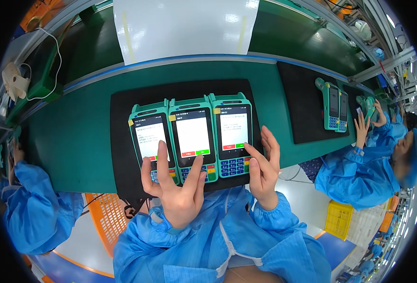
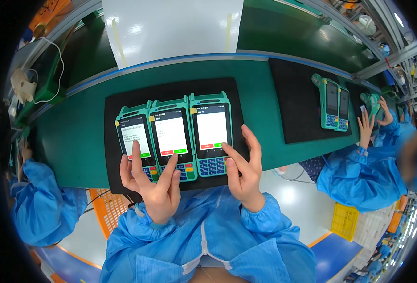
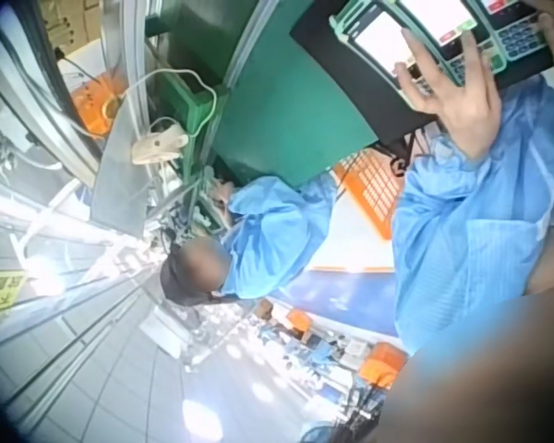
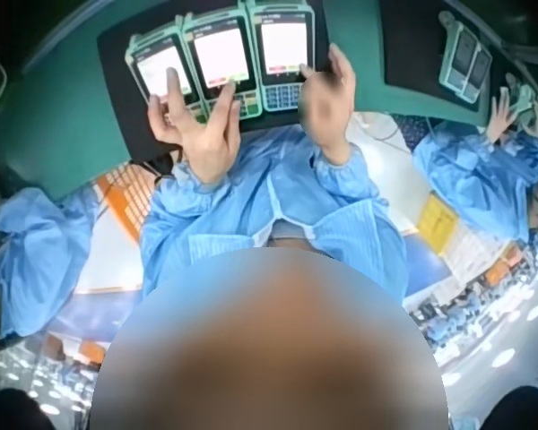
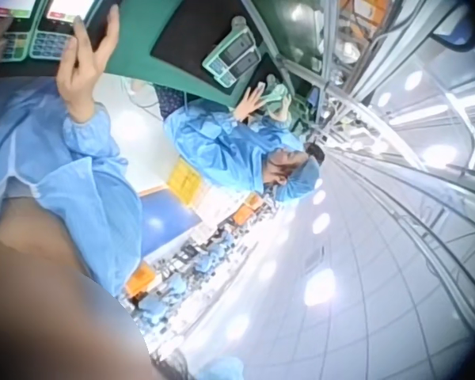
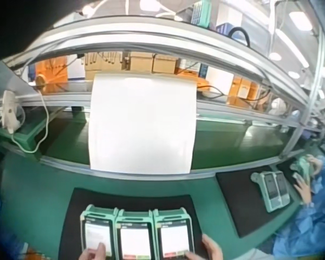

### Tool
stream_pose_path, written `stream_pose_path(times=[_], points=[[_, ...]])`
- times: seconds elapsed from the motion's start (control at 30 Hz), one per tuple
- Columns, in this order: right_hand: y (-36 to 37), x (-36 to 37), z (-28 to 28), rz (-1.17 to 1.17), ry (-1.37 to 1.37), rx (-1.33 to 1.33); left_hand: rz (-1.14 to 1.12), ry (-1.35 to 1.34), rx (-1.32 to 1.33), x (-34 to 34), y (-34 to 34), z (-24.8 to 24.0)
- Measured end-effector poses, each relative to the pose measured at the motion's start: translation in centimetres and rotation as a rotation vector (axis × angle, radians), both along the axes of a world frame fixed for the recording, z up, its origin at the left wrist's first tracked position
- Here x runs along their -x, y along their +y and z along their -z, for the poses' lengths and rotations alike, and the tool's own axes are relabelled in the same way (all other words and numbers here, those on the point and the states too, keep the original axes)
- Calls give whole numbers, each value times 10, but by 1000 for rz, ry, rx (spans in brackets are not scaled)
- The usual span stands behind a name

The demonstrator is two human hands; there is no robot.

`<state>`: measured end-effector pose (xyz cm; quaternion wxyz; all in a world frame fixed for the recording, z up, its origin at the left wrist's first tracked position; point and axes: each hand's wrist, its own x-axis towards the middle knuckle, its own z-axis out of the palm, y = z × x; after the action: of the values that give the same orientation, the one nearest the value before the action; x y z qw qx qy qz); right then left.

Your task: The person tests and configures several handheld electronic devices by hand on a factory assembly line.

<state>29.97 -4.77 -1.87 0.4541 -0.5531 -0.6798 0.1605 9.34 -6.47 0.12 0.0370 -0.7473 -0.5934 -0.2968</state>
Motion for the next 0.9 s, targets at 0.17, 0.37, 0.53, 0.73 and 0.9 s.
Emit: stream_pose_path(times=[0.17, 0.37, 0.53, 0.73, 0.9], points=[[-1, 0, 0, 16, -10, 12, -5, -2, 4, -1, 2, 0], [-2, 0, -1, 23, -4, 5, -8, -16, 11, -1, 2, 0], [-2, 1, -2, 17, -6, 24, 25, -10, -1, -4, 8, 3], [-3, 1, -3, 28, -8, 28, -63, 17, 0, 7, 0, -2], [-1, 1, -5, 23, -35, 38, -237, 69, 19, 29, -3, -2]])
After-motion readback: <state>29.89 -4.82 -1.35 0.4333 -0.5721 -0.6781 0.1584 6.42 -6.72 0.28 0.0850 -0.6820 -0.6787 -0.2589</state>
